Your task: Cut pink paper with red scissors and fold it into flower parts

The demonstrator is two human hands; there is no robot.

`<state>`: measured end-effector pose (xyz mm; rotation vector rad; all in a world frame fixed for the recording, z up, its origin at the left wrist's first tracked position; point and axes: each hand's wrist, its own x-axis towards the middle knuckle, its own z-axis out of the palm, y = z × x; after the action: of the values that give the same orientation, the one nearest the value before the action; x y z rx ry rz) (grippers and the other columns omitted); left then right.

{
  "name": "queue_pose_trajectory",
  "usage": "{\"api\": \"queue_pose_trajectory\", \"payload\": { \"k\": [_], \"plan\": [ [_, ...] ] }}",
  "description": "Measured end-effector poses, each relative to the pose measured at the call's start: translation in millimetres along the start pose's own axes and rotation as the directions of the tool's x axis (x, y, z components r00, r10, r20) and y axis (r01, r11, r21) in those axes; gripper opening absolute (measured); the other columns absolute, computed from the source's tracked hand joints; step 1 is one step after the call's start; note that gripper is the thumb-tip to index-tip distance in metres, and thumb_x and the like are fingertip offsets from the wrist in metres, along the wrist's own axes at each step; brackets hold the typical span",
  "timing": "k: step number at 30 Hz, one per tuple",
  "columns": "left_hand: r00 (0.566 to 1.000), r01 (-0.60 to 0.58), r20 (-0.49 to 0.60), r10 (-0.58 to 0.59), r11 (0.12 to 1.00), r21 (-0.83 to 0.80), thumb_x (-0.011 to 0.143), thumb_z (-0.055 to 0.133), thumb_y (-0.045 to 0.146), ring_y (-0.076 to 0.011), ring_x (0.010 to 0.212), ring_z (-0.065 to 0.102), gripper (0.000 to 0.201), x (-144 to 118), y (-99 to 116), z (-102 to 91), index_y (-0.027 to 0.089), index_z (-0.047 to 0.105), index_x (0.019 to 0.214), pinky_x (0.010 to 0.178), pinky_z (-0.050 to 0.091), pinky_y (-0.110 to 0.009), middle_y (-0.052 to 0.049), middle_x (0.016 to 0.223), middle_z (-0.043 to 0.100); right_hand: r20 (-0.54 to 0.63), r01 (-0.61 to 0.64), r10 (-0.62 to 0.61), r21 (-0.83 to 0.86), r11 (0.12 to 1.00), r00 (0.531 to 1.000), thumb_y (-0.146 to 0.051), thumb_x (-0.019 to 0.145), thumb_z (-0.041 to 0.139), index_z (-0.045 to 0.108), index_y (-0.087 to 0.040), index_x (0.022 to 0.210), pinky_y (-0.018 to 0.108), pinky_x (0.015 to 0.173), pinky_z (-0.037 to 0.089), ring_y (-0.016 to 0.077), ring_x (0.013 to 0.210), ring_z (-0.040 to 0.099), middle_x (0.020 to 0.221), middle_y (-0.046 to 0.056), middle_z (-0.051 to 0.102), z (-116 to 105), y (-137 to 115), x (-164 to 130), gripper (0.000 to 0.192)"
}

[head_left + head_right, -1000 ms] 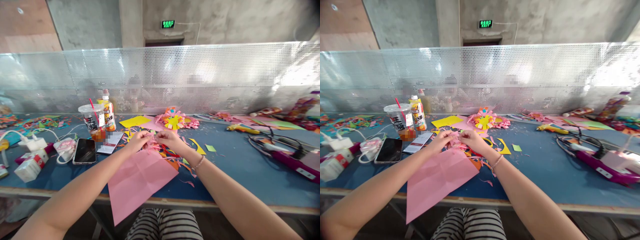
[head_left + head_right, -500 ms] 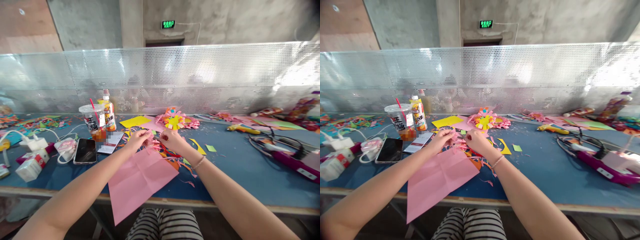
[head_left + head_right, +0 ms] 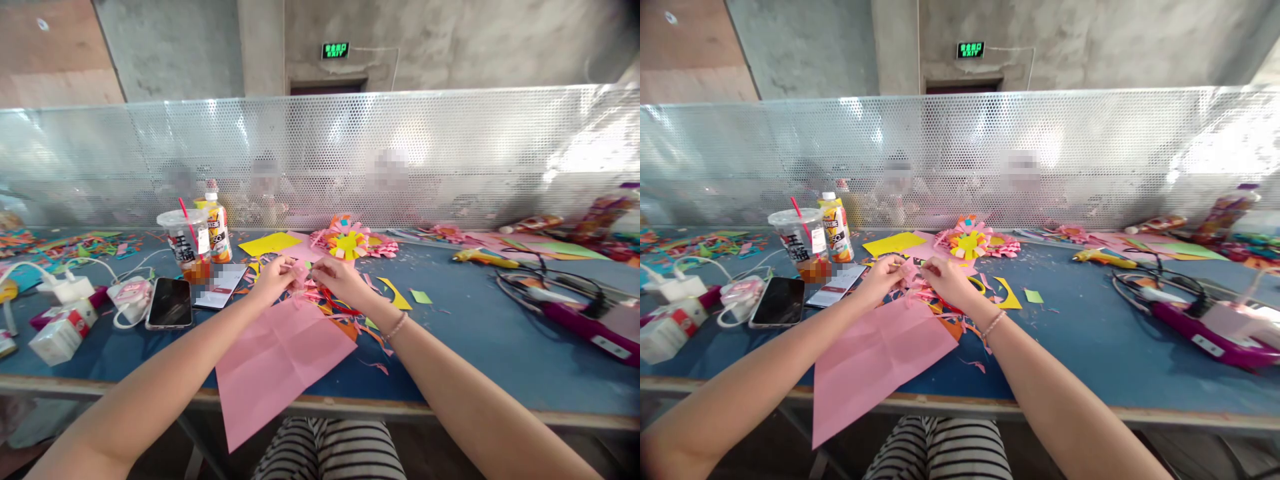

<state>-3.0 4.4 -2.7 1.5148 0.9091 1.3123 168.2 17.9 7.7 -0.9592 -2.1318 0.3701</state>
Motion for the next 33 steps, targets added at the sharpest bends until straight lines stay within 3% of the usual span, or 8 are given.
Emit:
{"api": "queue_pose_trajectory", "payload": {
  "k": [4, 12, 17, 21, 24, 27, 33],
  "plan": [
    [0.994, 0.097, 0.068, -0.088, 0.985, -0.140, 0.066, 0.063, 0.029, -0.0098, 0.054, 0.057, 0.024, -1.2, 1.5, 1.7, 0.015, 0.050, 0.079, 0.055, 0.046, -0.023, 0.000, 0.062, 0.059, 0.037, 0.010, -0.013, 0.069, 0.998, 0.999, -0.026, 0.074, 0.047, 0.053, -0.015, 0.071, 0.020, 0.048, 0.033, 0.0081, 0.051, 0.045, 0.060, -0.001, 0.053, 6.9, -4.4, -0.3, 0.013],
    [0.971, 0.227, 0.138, -0.195, 0.934, -0.277, 0.070, 0.057, 0.018, -0.0140, 0.060, 0.062, 0.009, -6.3, 9.0, 6.3, 0.014, 0.050, 0.073, 0.058, 0.049, -0.024, -0.004, 0.063, 0.062, -0.078, 0.045, -0.042, 0.044, 0.998, 0.996, -0.015, 0.072, 0.046, 0.053, -0.016, 0.071, 0.022, 0.056, 0.039, 0.0097, 0.058, 0.049, 0.064, 0.000, 0.054, 4.7, -4.1, -1.3, 0.007],
    [0.958, 0.288, 0.134, -0.255, 0.845, -0.451, 0.073, 0.054, 0.021, -0.0168, 0.067, 0.064, 0.008, -4.8, 6.4, 2.9, 0.014, 0.052, 0.075, 0.064, 0.051, -0.028, -0.005, 0.067, 0.064, -0.109, 0.227, -0.232, -0.050, 0.973, 0.967, -0.014, 0.075, 0.045, 0.058, -0.017, 0.077, 0.026, 0.069, 0.041, 0.0137, 0.075, 0.052, 0.077, 0.004, 0.058, -4.8, -4.6, -2.0, 0.013],
    [0.947, 0.317, 0.189, -0.259, 0.844, -0.433, 0.066, 0.060, 0.007, -0.0095, 0.063, 0.062, 0.018, -3.6, 4.9, 0.4, 0.012, 0.057, 0.083, 0.063, 0.050, -0.019, -0.003, 0.069, 0.063, -0.080, 0.332, -0.336, -0.059, 0.941, 0.938, -0.016, 0.078, 0.045, 0.061, -0.019, 0.081, 0.027, 0.072, 0.041, 0.0145, 0.078, 0.053, 0.080, 0.005, 0.059, -10.3, -6.6, -2.7, 0.017],
    [0.948, 0.312, 0.191, -0.253, 0.849, -0.426, 0.062, 0.064, 0.006, -0.0059, 0.057, 0.058, 0.025, -3.3, 4.3, -0.3, 0.013, 0.058, 0.086, 0.060, 0.049, -0.017, 0.000, 0.066, 0.061, -0.098, 0.299, -0.304, -0.060, 0.952, 0.948, -0.017, 0.078, 0.046, 0.061, -0.020, 0.080, 0.028, 0.074, 0.041, 0.0152, 0.080, 0.053, 0.081, 0.005, 0.059, -10.5, -8.5, -2.8, 0.016],
    [0.961, 0.276, 0.143, -0.237, 0.867, -0.414, 0.061, 0.066, 0.009, -0.0068, 0.058, 0.058, 0.025, -2.4, 3.2, -0.5, 0.014, 0.058, 0.084, 0.060, 0.049, -0.020, 0.000, 0.069, 0.061, -0.146, 0.175, -0.175, -0.011, 0.985, 0.974, -0.019, 0.076, 0.047, 0.059, -0.019, 0.081, 0.028, 0.069, 0.043, 0.0148, 0.076, 0.054, 0.082, 0.005, 0.059, -8.4, -9.4, -2.5, 0.012],
    [0.984, 0.171, 0.116, -0.135, 0.897, -0.408, 0.060, 0.067, 0.013, -0.0058, 0.061, 0.057, 0.018, -1.7, 2.7, 0.4, 0.012, 0.058, 0.076, 0.064, 0.048, -0.020, 0.001, 0.068, 0.057, -0.062, 0.017, 0.001, 0.287, 0.958, 0.998, -0.024, 0.073, 0.049, 0.052, -0.016, 0.074, 0.025, 0.060, 0.045, 0.0110, 0.064, 0.053, 0.070, 0.001, 0.055, -2.3, -7.3, -1.1, 0.008]
  ]
}}
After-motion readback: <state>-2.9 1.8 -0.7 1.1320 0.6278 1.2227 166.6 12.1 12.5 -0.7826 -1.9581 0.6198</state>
